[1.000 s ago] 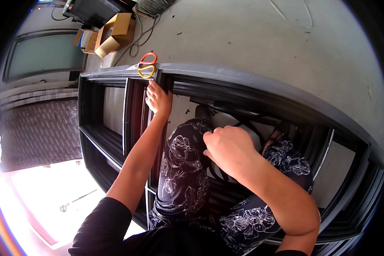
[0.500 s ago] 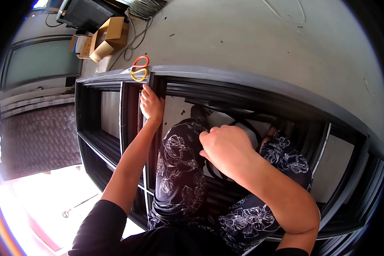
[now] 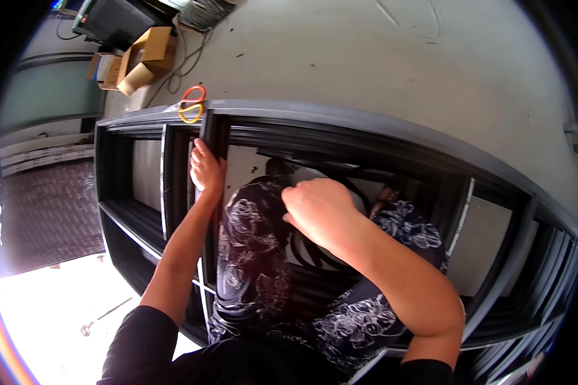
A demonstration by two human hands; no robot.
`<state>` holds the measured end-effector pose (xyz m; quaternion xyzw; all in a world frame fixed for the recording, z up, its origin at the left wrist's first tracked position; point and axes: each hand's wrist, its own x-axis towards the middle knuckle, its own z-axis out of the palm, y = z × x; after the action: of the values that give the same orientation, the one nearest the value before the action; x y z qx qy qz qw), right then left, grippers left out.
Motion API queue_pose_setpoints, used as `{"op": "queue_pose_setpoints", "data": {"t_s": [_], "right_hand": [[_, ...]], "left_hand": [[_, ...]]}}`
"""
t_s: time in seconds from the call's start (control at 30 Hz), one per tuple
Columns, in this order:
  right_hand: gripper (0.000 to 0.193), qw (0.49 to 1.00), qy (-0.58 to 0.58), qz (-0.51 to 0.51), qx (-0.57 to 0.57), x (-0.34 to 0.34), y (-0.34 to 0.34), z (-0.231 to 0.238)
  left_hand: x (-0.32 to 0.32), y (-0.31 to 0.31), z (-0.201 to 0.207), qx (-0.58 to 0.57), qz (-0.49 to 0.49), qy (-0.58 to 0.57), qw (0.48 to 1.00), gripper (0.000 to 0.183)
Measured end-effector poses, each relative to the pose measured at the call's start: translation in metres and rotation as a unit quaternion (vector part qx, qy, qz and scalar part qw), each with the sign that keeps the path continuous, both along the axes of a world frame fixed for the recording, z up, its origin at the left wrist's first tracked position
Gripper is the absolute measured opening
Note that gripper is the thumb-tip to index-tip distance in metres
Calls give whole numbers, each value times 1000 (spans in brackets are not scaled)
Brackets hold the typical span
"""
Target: The person fits a rubber strip into the groove of a metal frame, cuts the strip with scissors, and presses the rubber into the channels of several frames.
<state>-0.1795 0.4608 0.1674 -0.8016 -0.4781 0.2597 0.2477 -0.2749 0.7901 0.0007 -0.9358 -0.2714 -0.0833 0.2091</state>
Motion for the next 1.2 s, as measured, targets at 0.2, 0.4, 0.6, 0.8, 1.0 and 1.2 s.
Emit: {"op": "queue_pose_setpoints", "data": {"t_s": [0.2, 0.4, 0.6, 0.8, 1.0, 1.2], "right_hand": [[26, 998, 16, 26, -49, 0, 7, -9], [32, 997, 13, -4, -71, 7, 2, -3], [31, 993, 25, 4, -113, 8, 12, -11], [29, 993, 16, 14, -119, 7, 23, -19], [30, 994, 4, 28, -109, 3, 31, -28], [35, 983, -6, 36, -182, 8, 30, -38]], "left_hand": [[-48, 1, 7, -131, 46, -15, 990, 87], [-152, 8, 27, -268, 87, -21, 959, 54], [-159, 3, 27, -282, 96, -33, 954, 48], [-120, 29, 26, -343, 51, -20, 938, 53], [-37, 35, 29, -334, 90, -40, 938, 53], [-19, 11, 46, -304, 78, -45, 948, 39]]}}
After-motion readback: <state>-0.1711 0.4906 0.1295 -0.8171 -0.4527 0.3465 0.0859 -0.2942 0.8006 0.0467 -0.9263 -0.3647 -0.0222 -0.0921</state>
